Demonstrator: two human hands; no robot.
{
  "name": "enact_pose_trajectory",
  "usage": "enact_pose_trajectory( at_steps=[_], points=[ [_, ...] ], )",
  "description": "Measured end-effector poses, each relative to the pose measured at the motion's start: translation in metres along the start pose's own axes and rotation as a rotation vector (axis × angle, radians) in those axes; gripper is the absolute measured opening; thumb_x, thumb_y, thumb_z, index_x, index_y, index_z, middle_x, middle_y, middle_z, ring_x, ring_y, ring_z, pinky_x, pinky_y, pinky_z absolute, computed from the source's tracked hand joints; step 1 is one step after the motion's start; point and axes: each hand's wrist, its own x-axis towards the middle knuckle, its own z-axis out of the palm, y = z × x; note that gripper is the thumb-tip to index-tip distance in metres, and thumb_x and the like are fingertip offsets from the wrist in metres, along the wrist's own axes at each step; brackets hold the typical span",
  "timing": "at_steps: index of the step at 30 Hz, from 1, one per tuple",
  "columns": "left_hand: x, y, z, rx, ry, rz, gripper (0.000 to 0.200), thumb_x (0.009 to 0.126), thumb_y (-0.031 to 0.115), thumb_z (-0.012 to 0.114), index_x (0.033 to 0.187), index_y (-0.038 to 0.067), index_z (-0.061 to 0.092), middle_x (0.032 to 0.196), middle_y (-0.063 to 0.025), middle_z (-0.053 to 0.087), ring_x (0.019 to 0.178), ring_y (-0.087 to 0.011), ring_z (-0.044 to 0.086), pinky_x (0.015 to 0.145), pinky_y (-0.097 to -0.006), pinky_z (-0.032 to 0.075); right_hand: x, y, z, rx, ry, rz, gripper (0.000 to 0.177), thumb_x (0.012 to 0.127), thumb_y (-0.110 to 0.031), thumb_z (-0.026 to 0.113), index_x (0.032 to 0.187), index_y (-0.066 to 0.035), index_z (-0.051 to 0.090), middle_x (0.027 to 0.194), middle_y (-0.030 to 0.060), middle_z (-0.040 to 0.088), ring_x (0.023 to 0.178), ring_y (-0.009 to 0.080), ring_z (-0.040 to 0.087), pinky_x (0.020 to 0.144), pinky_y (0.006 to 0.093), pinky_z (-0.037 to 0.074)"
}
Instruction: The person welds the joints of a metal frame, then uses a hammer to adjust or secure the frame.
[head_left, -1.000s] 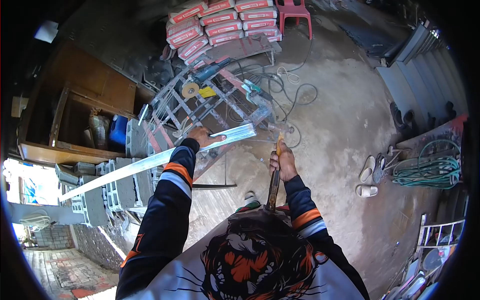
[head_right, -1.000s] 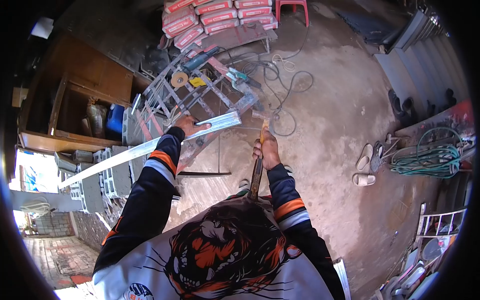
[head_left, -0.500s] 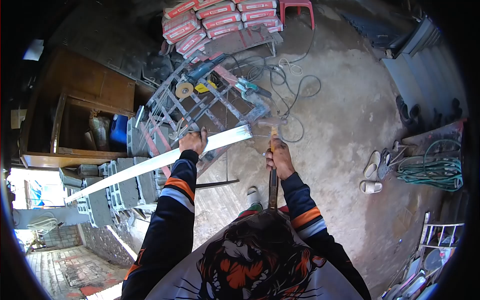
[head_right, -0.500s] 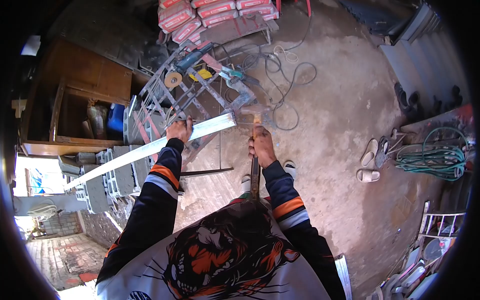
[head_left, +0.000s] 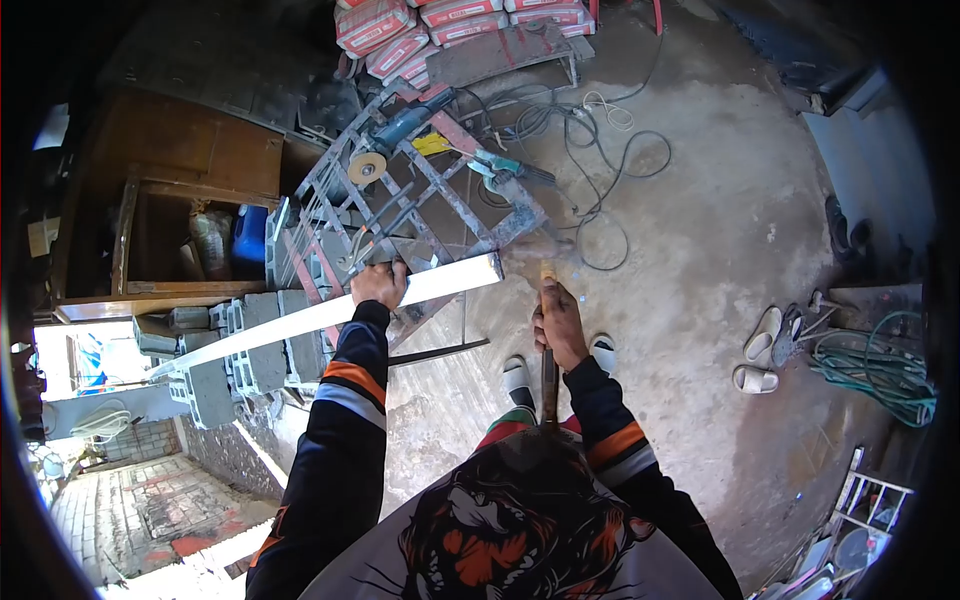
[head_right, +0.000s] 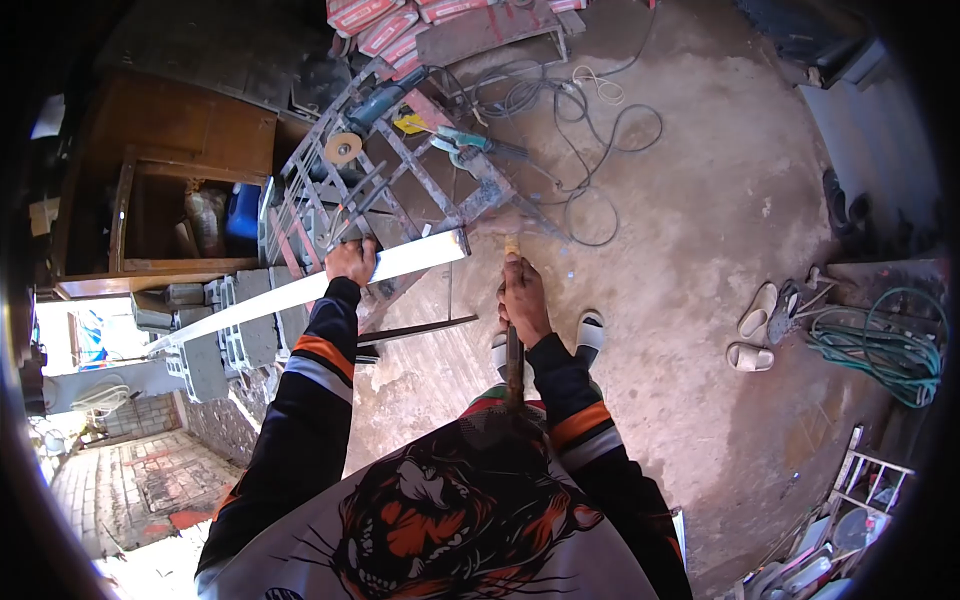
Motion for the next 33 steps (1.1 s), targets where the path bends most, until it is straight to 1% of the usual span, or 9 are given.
enact_pose_trajectory(
  at_steps=[7,9,11,17,20,28,30,31,33],
  points=[
    [0.006,-0.011,0.013,-0.011,0.012,0.03,0.05,0.092,0.045,0.046,0.083,0.003,0.072,0.079,-0.0243,0.069,0.075,-0.0429,0.068,0.076,-0.0499,0.054,0.007,-0.014,0.001,-0.025,-0.078,0.003,0.038,0.102,-0.045,0.045,0.084,-0.012,0.043,0.052,-0.0021,0.039,0.033,0.0091,0.036,0.031,0.0277,0.033],
    [-0.002,-0.01,0.016,-0.047,0.19,0.078,0.049,0.091,0.044,0.046,0.08,0.003,0.071,0.078,-0.0244,0.069,0.075,-0.0433,0.068,0.074,-0.0507,0.054,0.008,-0.013,0.005,0.027,-0.028,0.004,0.038,0.102,-0.045,0.045,0.084,-0.012,0.043,0.053,-0.0016,0.041,0.033,0.0093,0.037,0.031,0.0279,0.033],
    [-0.001,-0.012,0.015,-0.042,0.096,0.027,0.049,0.091,0.044,0.047,0.08,0.003,0.071,0.079,-0.0247,0.069,0.076,-0.0432,0.068,0.075,-0.0513,0.054,0.006,-0.011,0.007,-0.214,-0.086,-0.03,0.039,0.102,-0.045,0.045,0.083,-0.011,0.044,0.053,-0.0012,0.042,0.033,0.0097,0.037,0.03,0.0288,0.035],
    [0.009,-0.025,0.015,0.025,-0.07,0.055,0.053,0.093,0.046,0.041,0.081,0.003,0.071,0.087,-0.0224,0.071,0.086,-0.0399,0.069,0.081,-0.0494,0.053,-0.008,-0.035,-0.032,-0.097,-0.095,0.057,0.042,0.099,-0.053,0.047,0.083,-0.014,0.045,0.055,-0.0044,0.038,0.035,0.0071,0.034,0.033,0.0266,0.034],
    [0.003,-0.029,-0.036,0.014,-0.046,0.24,0.049,0.094,0.045,0.041,0.083,0.008,0.071,0.09,-0.0209,0.071,0.089,-0.0397,0.068,0.081,-0.0495,0.053,-0.019,-0.051,-0.058,-0.067,-0.023,0.024,0.04,0.1,-0.052,0.045,0.085,-0.015,0.046,0.056,-0.0039,0.041,0.036,0.0084,0.035,0.033,0.0275,0.035],
    [-0.033,-0.061,-0.151,-0.271,-0.146,-0.002,0.063,0.093,0.057,0.048,0.091,-0.001,0.071,0.083,-0.0234,0.068,0.086,-0.0353,0.067,0.082,-0.0405,0.051,-0.008,-0.079,-0.091,-0.014,-0.107,-0.046,0.038,0.099,-0.052,0.048,0.088,-0.016,0.046,0.055,-0.0048,0.04,0.038,0.0083,0.036,0.035,0.0268,0.035],
    [-0.054,-0.068,-0.183,-0.445,-0.07,-0.002,0.06,0.094,0.053,0.054,0.072,-0.001,0.067,0.065,-0.0165,0.062,0.063,-0.0262,0.06,0.068,-0.0399,0.048,-0.005,-0.08,-0.092,-0.006,-0.149,-0.036,0.037,0.099,-0.052,0.049,0.088,-0.016,0.046,0.055,-0.0048,0.04,0.038,0.0085,0.036,0.035,0.0272,0.035],
    [-0.055,-0.077,-0.208,-0.434,-0.207,-0.009,0.06,0.094,0.054,0.056,0.067,0.0,0.065,0.057,-0.009,0.055,0.055,-0.0153,0.053,0.059,-0.0341,0.045,-0.002,-0.08,-0.09,0.009,-0.165,-0.023,0.037,0.099,-0.053,0.049,0.089,-0.017,0.047,0.055,-0.0047,0.04,0.038,0.0088,0.036,0.035,0.0274,0.035],
    [-0.081,-0.065,-0.269,-0.551,-0.212,-0.094,0.056,0.094,0.048,0.06,0.059,0.004,0.06,0.05,-0.0003,0.045,0.05,-0.0095,0.045,0.05,-0.0323,0.037,0.002,-0.08,-0.085,-0.003,-0.24,-0.009,0.038,0.098,-0.053,0.049,0.089,-0.017,0.047,0.055,-0.0046,0.04,0.038,0.009,0.037,0.036,0.0277,0.036]
  ],
)
